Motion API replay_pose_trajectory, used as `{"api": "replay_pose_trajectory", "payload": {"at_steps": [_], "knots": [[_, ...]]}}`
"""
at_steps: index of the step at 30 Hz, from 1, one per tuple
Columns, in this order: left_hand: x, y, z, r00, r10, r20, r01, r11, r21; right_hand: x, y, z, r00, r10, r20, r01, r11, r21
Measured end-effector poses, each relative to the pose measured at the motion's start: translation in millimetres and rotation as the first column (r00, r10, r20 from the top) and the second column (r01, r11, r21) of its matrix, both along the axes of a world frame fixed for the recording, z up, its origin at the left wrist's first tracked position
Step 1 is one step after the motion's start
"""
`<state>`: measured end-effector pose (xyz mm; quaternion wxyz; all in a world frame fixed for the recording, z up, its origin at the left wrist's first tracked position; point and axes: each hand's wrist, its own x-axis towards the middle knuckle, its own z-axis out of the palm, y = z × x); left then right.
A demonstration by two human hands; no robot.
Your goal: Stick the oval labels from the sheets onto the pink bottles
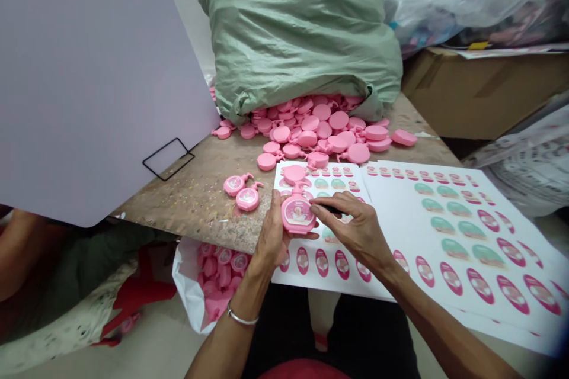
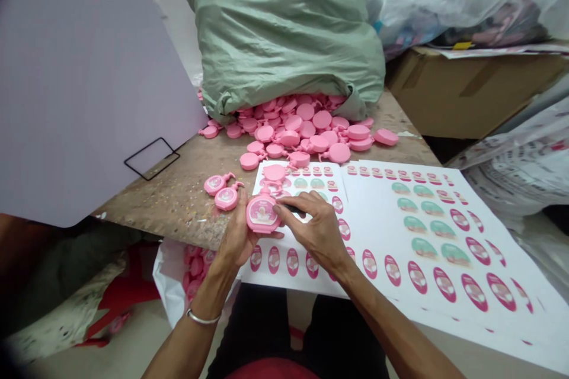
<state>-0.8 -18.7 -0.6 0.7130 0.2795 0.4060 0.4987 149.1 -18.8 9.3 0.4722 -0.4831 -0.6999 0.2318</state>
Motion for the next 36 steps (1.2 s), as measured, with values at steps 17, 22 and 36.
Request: {"api": "replay_pose_trajectory", "payload": {"at_steps": [17,22,36], "knots": [[-2,0,2.0,0.989,0.049,-0.137,-0.027,0.987,0.157,2,5,3.2,0.953,-0.122,0.279,0.076,0.983,0.167],[4,-8,-9.5,0.848,0.313,-0.427,-0.173,0.926,0.335,-14,0,-9.2,0.884,-0.314,0.345,0.277,0.949,0.152],[-85,43,-47.2,-0.092,0.488,-0.868,0.007,0.872,0.489,-26,95,-51.2,0.800,-0.107,0.590,0.356,0.876,-0.324]]}}
